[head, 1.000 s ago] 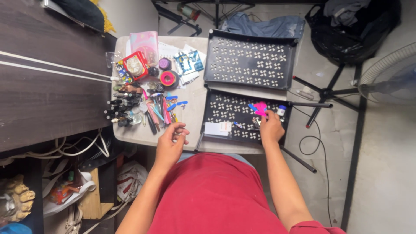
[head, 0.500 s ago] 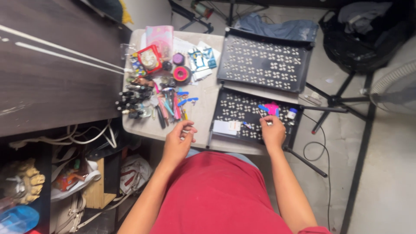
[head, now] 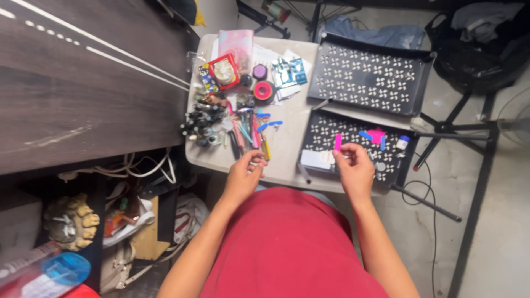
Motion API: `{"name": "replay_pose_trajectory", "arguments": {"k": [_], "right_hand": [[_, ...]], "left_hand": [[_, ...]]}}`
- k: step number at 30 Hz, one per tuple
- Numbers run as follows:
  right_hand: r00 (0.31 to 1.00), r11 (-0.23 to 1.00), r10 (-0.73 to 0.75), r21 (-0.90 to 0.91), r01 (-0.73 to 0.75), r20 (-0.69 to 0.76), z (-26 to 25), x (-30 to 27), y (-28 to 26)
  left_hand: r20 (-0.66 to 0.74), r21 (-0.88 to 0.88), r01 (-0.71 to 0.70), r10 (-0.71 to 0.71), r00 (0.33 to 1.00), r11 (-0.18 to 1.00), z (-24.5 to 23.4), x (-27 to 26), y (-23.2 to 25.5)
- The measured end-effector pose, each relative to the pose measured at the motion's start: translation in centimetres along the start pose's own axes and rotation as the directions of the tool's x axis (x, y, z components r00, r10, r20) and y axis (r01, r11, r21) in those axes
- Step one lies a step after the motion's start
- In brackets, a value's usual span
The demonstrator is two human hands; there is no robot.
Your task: Clear items from a plastic tray and clean it using a spray and cloth.
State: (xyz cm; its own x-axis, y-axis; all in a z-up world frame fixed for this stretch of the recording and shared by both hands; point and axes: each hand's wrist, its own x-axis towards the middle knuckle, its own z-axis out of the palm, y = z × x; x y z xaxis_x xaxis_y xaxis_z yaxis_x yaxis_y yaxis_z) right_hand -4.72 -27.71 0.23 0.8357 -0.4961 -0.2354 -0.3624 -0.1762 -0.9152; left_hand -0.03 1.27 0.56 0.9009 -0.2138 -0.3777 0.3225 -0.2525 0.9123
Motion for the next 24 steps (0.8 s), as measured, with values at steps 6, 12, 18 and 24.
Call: {"name": "replay_pose_trajectory", "arguments": {"k": [6,12,18,24], "right_hand": [[0.999,0.995,-0.012,0.101,0.015,-0.031,3.1,-4.3,-7.6],[0.989,0.987,-0.149,-0.054,0.15,0.019,7.4,-7.3,-15.2],[0.953,0.934,-0.268,-0.206,0.293,0.141,14.0,-6.1,-11.9],[0.929,0.81,-0.226,-0.474,0.346,0.291,20.5,-4.5,-8.5]], "left_hand": [[0.057,0.03,-0.011,0.009,0.998,0.999,-4.4,0.5,-1.1],[0.112,-0.007,-0.066,0.066,0.992,0.998,-7.5,1.7,-2.9],[0.084,-0.044,-0.112,0.115,0.99,0.993,-10.6,2.5,-3.3],[0.13,0.0,-0.129,0.128,0.983,0.992,-14.0,3.4,-4.1]]}}
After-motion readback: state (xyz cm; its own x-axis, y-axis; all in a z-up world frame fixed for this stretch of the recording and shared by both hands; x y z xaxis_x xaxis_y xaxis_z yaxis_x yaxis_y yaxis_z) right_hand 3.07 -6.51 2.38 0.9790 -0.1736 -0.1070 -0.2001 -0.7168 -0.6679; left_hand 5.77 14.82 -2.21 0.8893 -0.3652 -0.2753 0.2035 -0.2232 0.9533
